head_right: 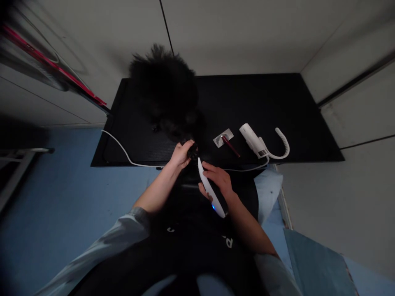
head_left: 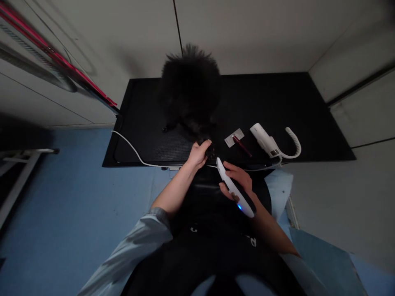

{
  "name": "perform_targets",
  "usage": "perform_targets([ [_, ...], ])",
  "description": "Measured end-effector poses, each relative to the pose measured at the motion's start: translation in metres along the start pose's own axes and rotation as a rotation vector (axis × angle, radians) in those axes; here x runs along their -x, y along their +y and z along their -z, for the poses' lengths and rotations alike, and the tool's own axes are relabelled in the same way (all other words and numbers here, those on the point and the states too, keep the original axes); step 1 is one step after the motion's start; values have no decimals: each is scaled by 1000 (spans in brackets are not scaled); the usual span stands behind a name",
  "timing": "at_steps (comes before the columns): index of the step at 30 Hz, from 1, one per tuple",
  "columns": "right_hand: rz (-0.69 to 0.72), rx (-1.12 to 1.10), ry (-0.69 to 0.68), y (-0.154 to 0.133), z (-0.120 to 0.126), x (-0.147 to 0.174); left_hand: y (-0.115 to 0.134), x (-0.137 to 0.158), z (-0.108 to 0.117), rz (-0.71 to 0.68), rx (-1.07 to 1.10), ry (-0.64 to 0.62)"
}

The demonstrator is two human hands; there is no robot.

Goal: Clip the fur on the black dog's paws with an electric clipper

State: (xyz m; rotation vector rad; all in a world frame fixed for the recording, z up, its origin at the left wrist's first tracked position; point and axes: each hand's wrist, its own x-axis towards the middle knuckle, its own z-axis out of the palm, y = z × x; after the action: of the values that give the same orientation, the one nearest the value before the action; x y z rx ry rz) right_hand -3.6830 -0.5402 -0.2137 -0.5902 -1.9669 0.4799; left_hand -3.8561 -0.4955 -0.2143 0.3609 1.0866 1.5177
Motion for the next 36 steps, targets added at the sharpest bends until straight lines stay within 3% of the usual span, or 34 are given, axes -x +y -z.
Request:
perform_targets([
  [6,11,32,-38,2,-2,1,6,4,-1,36,-11,-19],
  [12,-131,-203,-82,8,0,-9,7,3,6,30,-37,-59],
  [18,-84,-197,-157,5,2,-20,1,-2,14,5,-49,-90],
  [22,-218,-308,-265,8,4,-34,-2,-3,20,-18,-88,-113],
  [25,-385,-580,-432,18,4,-38,-2,-3,22,-19,-96,-115],
  [26,-464,-683,-431,21,3,-36,-2,-3,23,-18,-90,-112],
  [27,-550,-764,-369,24,1,-32,-2,-4,23,-20,-83,-108],
  [31,-837,-859,83,23,-12,-5,-6,-6,22,-61,-47,-85],
  [36,-934,-924,411,12,-31,15,-11,-10,17,-99,-21,-58],
])
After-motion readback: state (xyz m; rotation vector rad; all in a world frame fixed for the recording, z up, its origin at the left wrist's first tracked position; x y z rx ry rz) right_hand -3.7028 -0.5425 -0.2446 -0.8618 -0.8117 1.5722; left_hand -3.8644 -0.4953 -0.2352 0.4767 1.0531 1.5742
